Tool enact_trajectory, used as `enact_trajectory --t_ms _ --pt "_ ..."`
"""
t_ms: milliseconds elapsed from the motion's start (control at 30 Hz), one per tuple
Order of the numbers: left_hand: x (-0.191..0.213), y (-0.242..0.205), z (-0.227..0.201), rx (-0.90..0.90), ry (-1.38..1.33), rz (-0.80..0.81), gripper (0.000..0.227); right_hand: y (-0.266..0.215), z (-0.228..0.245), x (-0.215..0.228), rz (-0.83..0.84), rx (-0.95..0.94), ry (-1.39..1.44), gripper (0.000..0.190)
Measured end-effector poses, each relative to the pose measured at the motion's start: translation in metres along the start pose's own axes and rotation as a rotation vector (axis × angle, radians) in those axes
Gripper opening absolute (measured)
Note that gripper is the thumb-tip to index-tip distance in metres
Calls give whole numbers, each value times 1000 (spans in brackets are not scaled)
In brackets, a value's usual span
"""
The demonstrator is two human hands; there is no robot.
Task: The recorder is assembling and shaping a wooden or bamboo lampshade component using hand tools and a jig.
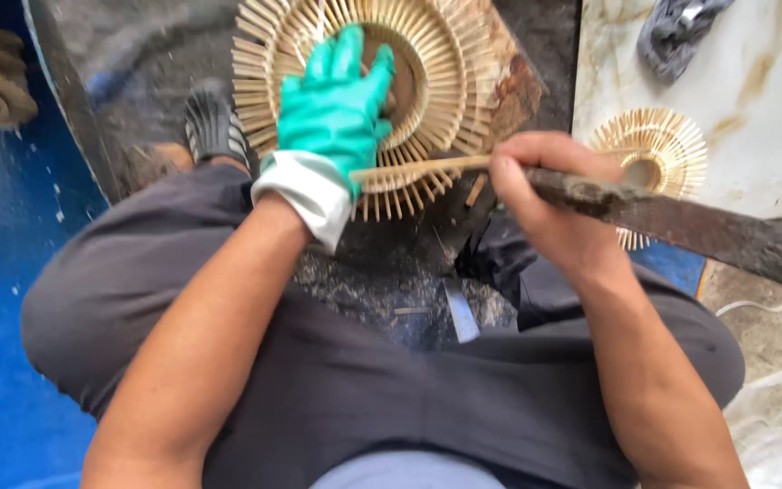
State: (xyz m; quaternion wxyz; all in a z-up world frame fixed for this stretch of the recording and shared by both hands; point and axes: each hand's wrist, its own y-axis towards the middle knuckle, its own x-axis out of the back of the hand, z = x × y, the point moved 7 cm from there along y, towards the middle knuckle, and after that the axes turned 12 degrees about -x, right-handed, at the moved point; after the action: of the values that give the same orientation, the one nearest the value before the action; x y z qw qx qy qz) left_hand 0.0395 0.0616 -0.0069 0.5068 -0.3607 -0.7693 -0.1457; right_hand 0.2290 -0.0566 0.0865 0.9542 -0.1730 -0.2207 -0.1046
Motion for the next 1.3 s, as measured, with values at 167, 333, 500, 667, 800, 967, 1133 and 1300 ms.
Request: enact_trajectory --t_ms 167,333,500,667,800,967,1133,1300 --pt "-11 -8 5 -9 -16 7 74 -7 10 6 -17 64 64 5" --pt "1 9 3 -91 23 -38 68 -3 7 8 -67 172 -42 6" --pt "8 1 -4 -120 -17 39 70 4 -8 17 -70 1 -26 5" --pt "-3 -7 -7 -161 145 44 65 15 -27 56 -134 -40 4 19" --pt "6 -3 -7 -5 -108 34 90 37 -71 68 -252 -332 -192 26" --pt "-1 0 -3 -79 53 -27 94 53 -102 45 -199 -498 -210 34" --pt "2 1 -5 -128 53 -6 94 61 -103 20 -103 -490 -171 37" --pt "4 2 -7 -138 72 -24 93 59 -103 12 -70 -508 -181 35"
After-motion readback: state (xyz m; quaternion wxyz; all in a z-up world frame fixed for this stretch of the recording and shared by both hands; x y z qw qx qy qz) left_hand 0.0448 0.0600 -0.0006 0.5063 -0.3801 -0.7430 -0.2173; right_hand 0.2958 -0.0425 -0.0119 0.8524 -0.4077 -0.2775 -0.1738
